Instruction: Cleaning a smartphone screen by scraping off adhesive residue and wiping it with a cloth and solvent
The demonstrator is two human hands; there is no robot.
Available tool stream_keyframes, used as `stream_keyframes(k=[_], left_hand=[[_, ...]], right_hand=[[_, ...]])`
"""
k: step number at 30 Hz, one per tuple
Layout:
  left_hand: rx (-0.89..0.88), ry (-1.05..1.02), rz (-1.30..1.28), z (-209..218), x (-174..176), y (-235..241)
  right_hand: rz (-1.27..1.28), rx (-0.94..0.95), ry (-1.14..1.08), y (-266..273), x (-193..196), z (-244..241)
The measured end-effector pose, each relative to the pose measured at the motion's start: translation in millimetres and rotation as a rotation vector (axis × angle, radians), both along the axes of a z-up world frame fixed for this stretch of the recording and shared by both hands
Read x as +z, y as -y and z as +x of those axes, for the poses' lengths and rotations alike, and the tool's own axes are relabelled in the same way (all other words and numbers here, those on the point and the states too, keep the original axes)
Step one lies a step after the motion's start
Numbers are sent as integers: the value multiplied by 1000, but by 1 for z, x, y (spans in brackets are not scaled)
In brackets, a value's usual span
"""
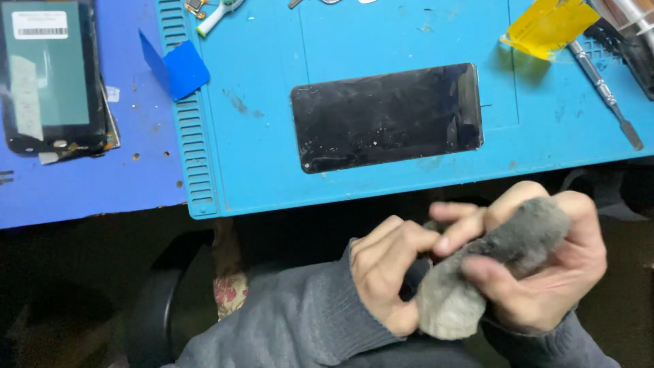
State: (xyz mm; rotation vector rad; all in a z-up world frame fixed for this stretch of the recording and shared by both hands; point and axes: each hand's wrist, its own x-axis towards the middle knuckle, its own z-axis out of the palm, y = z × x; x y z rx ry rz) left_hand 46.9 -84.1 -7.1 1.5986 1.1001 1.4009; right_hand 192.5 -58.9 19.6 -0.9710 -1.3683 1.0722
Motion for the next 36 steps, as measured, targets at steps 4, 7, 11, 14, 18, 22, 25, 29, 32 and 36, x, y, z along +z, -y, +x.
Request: stream_keyframes(k=[4,7,11,14,18,22,25,29,32,36], left_hand=[[-65,-156,282,-26,14,-20],[70,-447,608,-50,29,-44],[331,-839,664,-60,22,-59],[348,-1014,654,-62,7,-59],[362,-1084,649,-62,-3,-59],[404,-1010,630,-59,-8,-61],[387,-1021,620,-58,-9,-60],[365,-1054,620,-58,-15,-60],[333,-1099,628,-62,-13,-59],[331,-1087,626,-59,-15,-60]], right_hand=[[149,-151,303,-14,9,34],[-35,-182,1084,-42,18,76],[496,246,1038,-89,25,57],[578,408,1075,-91,22,58],[633,442,1229,-89,28,50],[514,412,1325,-89,25,59],[596,482,1342,-97,28,58],[508,511,1380,-99,28,62],[519,464,1248,-101,17,60],[351,471,1321,-97,22,66]])
